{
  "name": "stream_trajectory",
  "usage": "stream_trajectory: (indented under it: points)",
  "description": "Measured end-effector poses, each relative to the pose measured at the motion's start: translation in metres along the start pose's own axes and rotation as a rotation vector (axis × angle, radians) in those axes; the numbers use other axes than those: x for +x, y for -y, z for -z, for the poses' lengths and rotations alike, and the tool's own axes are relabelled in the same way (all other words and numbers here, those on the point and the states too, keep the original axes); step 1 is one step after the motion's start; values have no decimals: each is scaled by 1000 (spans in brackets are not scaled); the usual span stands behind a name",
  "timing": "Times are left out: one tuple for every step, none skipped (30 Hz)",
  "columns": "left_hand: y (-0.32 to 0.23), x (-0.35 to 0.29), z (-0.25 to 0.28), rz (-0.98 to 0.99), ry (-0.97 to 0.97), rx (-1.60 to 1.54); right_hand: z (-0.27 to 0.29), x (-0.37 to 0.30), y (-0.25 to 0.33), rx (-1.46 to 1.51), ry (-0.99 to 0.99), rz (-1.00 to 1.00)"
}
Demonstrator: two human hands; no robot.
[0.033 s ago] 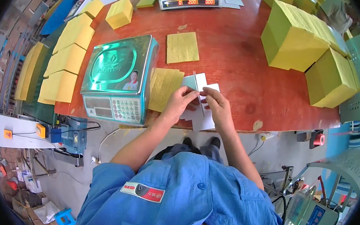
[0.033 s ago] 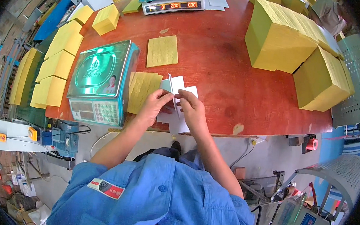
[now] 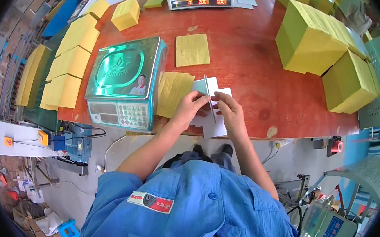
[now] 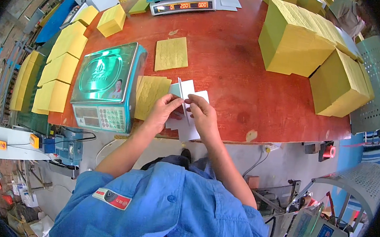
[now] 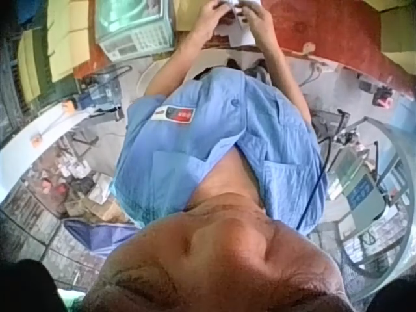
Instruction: The recorder uses a bundling machine to strap stacks of yellow paper, weighs the stacks on a scale, and organizes them in a workshop environment.
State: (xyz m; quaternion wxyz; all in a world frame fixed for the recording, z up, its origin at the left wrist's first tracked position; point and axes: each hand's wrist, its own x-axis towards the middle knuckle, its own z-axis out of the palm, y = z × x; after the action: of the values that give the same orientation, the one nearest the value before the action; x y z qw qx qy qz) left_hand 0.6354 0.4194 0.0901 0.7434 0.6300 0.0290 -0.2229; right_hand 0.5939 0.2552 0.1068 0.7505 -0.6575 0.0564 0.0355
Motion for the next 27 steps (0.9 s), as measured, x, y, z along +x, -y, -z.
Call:
stream_trajectory:
  points:
    - [2,1,1,-8,0,1,0,0,0,0,-1,-1]
    - [4,2,3,-16,-1,2,0,1,0,9,-4,-3]
    - [2,2,1,-13,2,3,0,1,0,17,-12,-5]
    - [0,1,-1,-11,-18,-21,1,1,-1,17,-14,-7]
    - [-1,0,-3,-8,-38,-46,2,2,-3,20,-18,-11]
    - [5,1,0,-10,-44,-46,1,3,-4,22,-15,-13]
    - [13,3,3,-96,-85,-9,2,4,-7,22,-10,-13]
    - [22,5,6,-183,-128,29,3,6,-11,45,-9,-21]
    - [18,3,1,-180,-127,28,5,8,-14,69,-16,-32]
    - [13,-1,-6,-195,-162,19,6,8,-15,69,-17,-35]
    - [10,-4,-10,-211,-198,9,7,8,-16,45,-15,-59]
    - [12,-5,-11,-213,-203,9,6,8,-16,22,-7,-81]
    - [16,-6,-11,-251,-209,73,5,8,-16,23,-2,-81]
    - [19,-5,-10,-289,-215,138,2,8,-16,-103,-7,-10]
    - [20,-5,-8,-288,-222,139,0,8,-17,-227,-11,60]
    - [21,-5,-6,-234,-203,154,-1,8,-17,-225,-4,59]
    - [23,-4,-5,-179,-185,168,-2,8,-16,-270,-12,100]
    - [19,-5,-7,-177,-190,169,-2,8,-16,-316,-23,140]
    - [16,-6,-10,-192,-184,120,-2,9,-17,-314,-19,137]
    - [13,-6,-12,-206,-178,71,-1,9,-18,-314,-26,144]
    - [12,-6,-11,-206,-183,72,-2,10,-19,-314,-33,153]
    - [11,-6,-10,-213,-131,26,-2,10,-19,-312,-29,152]
    - [10,-6,-10,-219,-79,-20,-2,10,-19,-309,-16,156]
    - [11,-5,-9,-218,-84,-20,-2,10,-19,-307,-3,160]
    - [13,-5,-8,-214,-96,-9,-3,10,-18,-306,1,159]
    - [14,-5,-7,-209,-107,1,-3,10,-17,-309,4,171]
    - [14,-5,-7,-208,-110,1,-3,10,-17,-313,6,185]
